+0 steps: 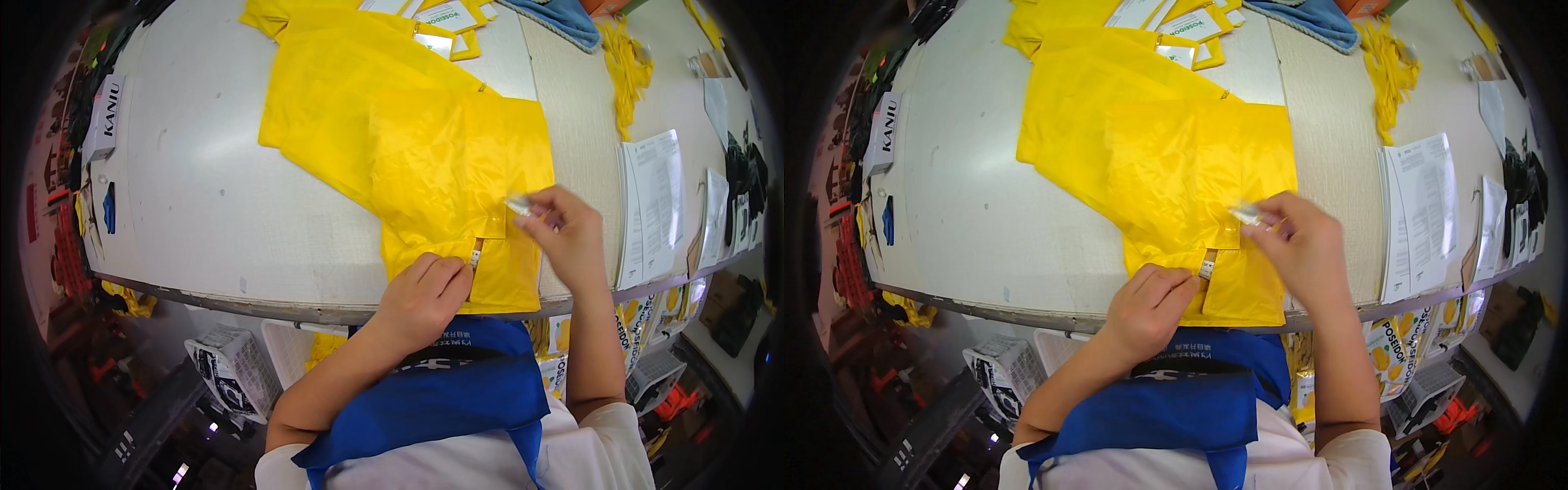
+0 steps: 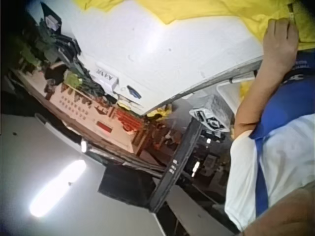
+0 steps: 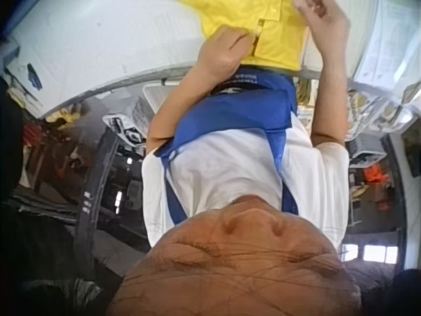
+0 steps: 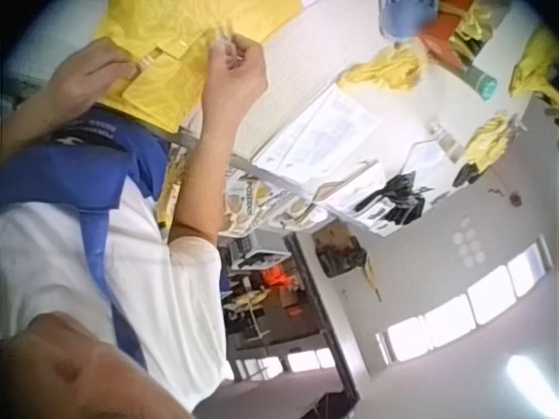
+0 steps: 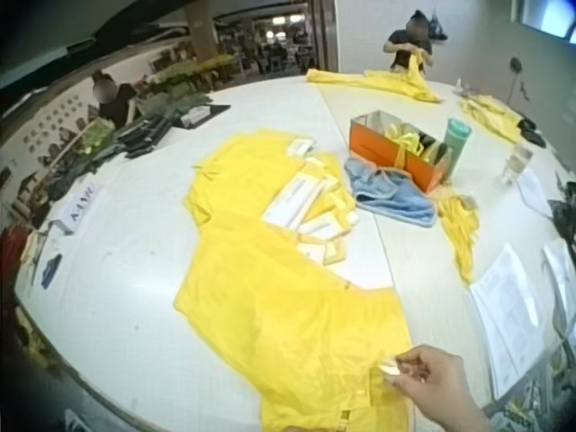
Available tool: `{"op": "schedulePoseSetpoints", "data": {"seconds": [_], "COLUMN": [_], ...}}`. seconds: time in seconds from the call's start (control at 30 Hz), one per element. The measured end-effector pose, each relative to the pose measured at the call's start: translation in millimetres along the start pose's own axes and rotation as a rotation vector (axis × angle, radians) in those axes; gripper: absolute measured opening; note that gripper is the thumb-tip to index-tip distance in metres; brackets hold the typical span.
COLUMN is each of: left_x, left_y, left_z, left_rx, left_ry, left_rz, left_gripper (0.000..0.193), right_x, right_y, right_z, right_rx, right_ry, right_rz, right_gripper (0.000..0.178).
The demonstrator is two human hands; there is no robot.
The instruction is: The person folds a yellow t-shirt on a white table, aligns the edges, and folds it into a compact rectangle. They then use a small tool to cut a tag or string from the folded shirt and place it on a growing stack of similar folded shirts.
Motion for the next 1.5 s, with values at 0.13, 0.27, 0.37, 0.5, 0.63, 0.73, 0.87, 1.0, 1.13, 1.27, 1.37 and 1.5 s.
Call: {"op": "schedulePoseSetpoints", "data": {"seconds": [0.13,0.27,0.37,0.5,0.63,0.73,0.87,1.0,1.13,1.27,1.37,1.5], "left_x": [-4.0,-6.7,-17.5,-17.2,-11.5,-15.5,-24.1,-41.0,-51.7,-48.9,-48.7,-49.3], "left_y": [-3.4,6.4,-15.3,-32.2,-23.8,-37.1,-41.8,-36.0,-28.8,-22.8,-52.6,-82.7], "left_z": [-2.1,-26.4,-77.8,-98.9,-109.1,-102.2,-87.7,-84.7,-80.1,-70.6,-49.4,-10.9], "left_rx": [-0.087,0.054,-0.312,-1.090,-1.208,-1.345,-1.542,-1.581,-1.426,-1.238,-1.251,-1.418], "left_ry": [0.058,0.328,0.812,1.178,1.217,1.152,1.054,0.988,0.922,0.977,1.023,1.474], "left_rz": [-0.038,0.072,0.384,0.400,-0.069,-0.147,-0.072,-0.037,-0.089,0.010,0.233,0.318], "left_gripper": [0.023,0.038,0.051,0.056,0.055,0.055,0.055,0.054,0.052,0.048,0.047,0.040], "right_x": [27.6,31.6,18.5,12.4,19.0,15.9,7.1,-0.6,1.2,13.0,39.9,8.1], "right_y": [15.6,14.1,-5.5,-22.8,-10.9,-8.2,-9.2,-7.1,-10.0,-0.1,7.2,-19.5], "right_z": [56.1,91.1,97.9,81.4,68.2,58.0,67.2,59.4,64.8,40.7,6.1,-50.8], "right_rx": [-0.003,-0.297,-0.033,0.245,0.419,0.607,0.992,1.145,1.133,0.762,0.031,-0.595], "right_ry": [-0.124,0.027,0.122,-0.332,-0.490,-0.578,-0.457,-0.348,-0.437,-0.252,0.049,0.428], "right_rz": [0.324,0.455,0.453,0.163,-0.027,-0.115,-0.290,-0.365,-0.558,-0.497,-0.343,-0.105], "right_gripper": [0.026,0.046,0.062,0.060,0.057,0.057,0.064,0.079,0.089,0.090,0.063,0.041]}}
Point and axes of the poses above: each hand's wrist, its own x-axis towards the middle knuckle, its own y-axis out of the back of the hand, z = x × y, the point moved 3 cm from there along x, towards the middle knuckle, and after that the axes turned 1 degree about x, right-handed, at the moved point
